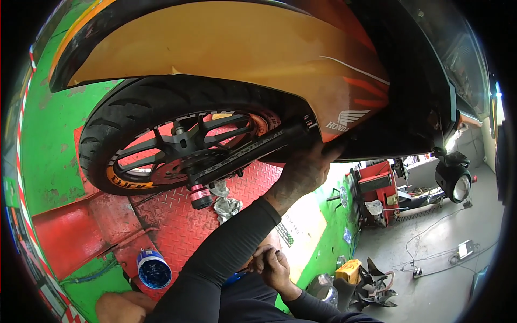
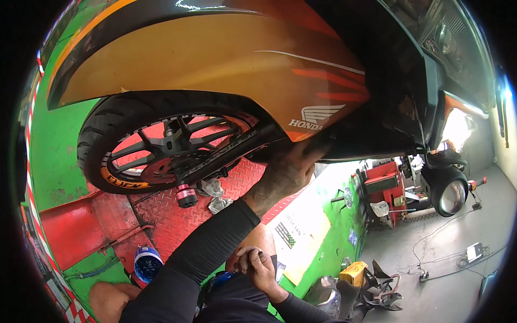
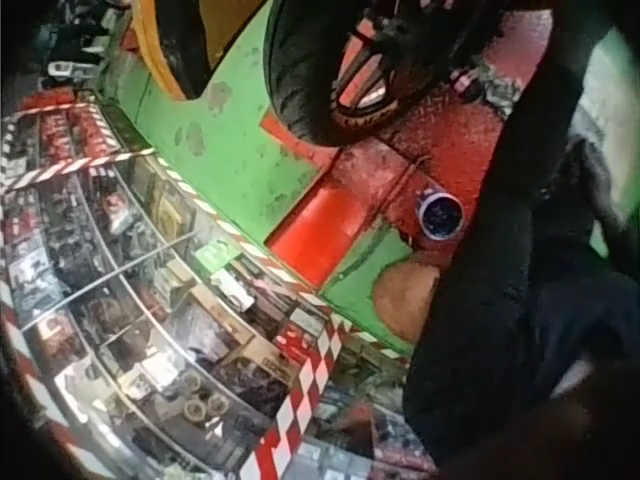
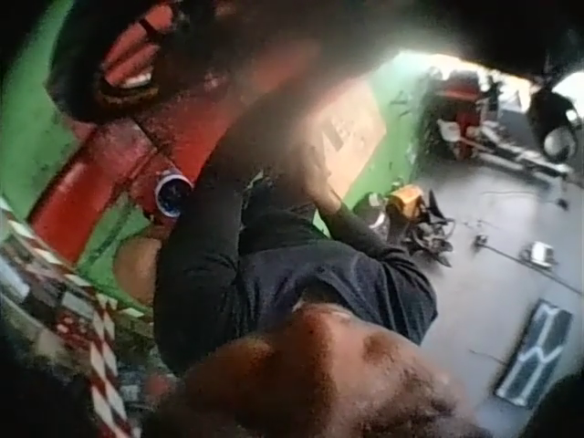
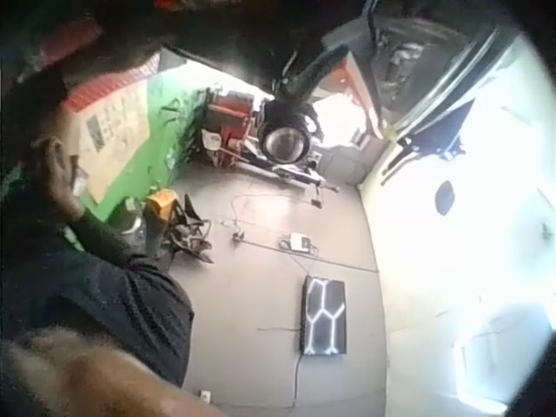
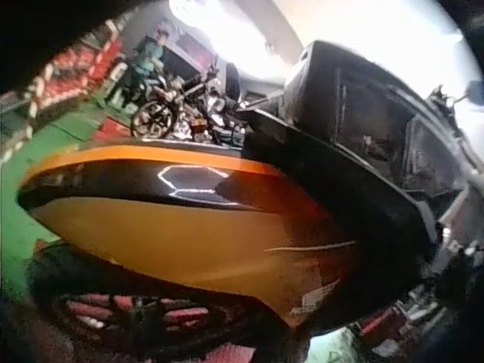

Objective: Using a screwdriver and cloth to remove and clean panels on a motorcycle.

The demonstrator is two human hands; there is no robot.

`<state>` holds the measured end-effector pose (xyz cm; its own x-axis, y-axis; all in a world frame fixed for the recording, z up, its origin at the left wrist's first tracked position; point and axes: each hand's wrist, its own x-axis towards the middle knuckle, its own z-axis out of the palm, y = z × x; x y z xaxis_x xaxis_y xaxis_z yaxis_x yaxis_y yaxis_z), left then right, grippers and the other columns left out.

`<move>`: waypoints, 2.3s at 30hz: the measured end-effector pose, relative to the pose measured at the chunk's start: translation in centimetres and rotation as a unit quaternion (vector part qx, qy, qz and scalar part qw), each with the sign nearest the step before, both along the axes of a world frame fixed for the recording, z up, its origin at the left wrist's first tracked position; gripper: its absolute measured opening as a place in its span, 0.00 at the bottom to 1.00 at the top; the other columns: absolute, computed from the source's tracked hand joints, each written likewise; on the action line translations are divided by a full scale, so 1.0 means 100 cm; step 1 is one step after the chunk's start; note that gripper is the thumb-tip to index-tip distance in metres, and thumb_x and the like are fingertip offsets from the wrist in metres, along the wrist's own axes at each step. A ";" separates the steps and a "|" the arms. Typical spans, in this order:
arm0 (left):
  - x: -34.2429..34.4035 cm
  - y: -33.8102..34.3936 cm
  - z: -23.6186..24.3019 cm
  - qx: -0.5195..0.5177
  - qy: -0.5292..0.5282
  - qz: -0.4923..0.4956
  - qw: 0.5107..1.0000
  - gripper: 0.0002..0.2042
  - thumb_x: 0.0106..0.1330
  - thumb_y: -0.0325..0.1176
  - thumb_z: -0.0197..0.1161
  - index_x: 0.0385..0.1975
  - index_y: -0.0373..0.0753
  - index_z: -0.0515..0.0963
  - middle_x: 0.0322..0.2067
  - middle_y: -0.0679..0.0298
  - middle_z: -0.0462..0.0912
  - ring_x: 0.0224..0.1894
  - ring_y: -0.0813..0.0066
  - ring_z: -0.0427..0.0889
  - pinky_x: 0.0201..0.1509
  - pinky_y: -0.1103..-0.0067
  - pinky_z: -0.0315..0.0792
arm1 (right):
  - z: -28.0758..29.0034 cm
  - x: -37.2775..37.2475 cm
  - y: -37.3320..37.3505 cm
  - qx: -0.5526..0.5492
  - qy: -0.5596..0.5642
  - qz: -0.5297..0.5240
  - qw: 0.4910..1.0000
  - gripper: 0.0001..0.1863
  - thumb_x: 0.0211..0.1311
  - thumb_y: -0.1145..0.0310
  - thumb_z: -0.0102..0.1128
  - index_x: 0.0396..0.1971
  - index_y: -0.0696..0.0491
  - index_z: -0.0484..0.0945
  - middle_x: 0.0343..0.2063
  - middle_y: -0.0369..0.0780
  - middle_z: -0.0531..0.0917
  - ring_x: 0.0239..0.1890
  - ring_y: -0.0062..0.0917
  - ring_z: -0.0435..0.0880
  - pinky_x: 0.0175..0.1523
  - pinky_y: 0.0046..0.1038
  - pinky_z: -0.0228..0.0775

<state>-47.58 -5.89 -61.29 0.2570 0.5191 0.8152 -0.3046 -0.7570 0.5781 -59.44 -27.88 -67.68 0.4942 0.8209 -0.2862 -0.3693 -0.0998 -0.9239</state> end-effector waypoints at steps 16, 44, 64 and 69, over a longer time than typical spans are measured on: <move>-0.004 0.000 0.003 -0.025 -0.034 -0.042 0.998 0.23 0.60 0.30 0.61 0.58 0.46 0.74 0.38 0.55 0.76 0.37 0.57 0.81 0.36 0.68 0.79 | -0.003 0.001 0.000 -0.001 0.009 0.001 1.000 0.24 0.79 0.55 0.35 0.46 0.63 0.73 0.22 0.37 0.72 0.25 0.22 0.72 0.40 0.28 0.72; -0.039 0.010 -0.137 -0.414 0.176 -0.461 0.765 0.07 0.72 0.28 0.53 0.41 0.37 0.79 0.32 0.68 0.82 0.32 0.84 0.79 0.37 0.83 0.75 | 0.019 0.051 0.000 0.044 -0.046 -0.174 0.983 0.25 0.76 0.44 0.37 0.31 0.50 0.69 0.15 0.30 0.58 0.17 0.17 0.58 0.29 0.25 0.57; -0.111 -0.007 -0.310 -0.025 0.505 0.094 0.858 0.08 0.68 0.37 0.55 0.36 0.43 0.79 0.38 0.58 0.79 0.35 0.53 0.83 0.36 0.61 0.78 | 0.024 0.069 -0.051 0.089 0.019 -0.218 0.972 0.24 0.76 0.45 0.37 0.35 0.51 0.71 0.15 0.30 0.60 0.16 0.17 0.59 0.25 0.25 0.60; -0.104 -0.007 -0.300 0.046 0.522 0.117 0.844 0.07 0.61 0.37 0.59 0.33 0.42 0.76 0.35 0.59 0.78 0.31 0.57 0.84 0.32 0.61 0.77 | 0.023 0.056 -0.056 0.119 0.025 -0.190 0.974 0.23 0.77 0.48 0.37 0.36 0.53 0.71 0.15 0.31 0.61 0.16 0.17 0.59 0.26 0.25 0.60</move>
<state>-57.97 -6.59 -91.30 0.7587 0.6023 0.2483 0.4979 -0.7819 0.3752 -53.84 -33.49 -65.40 0.7654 0.6280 -0.1407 -0.3823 0.2679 -0.8843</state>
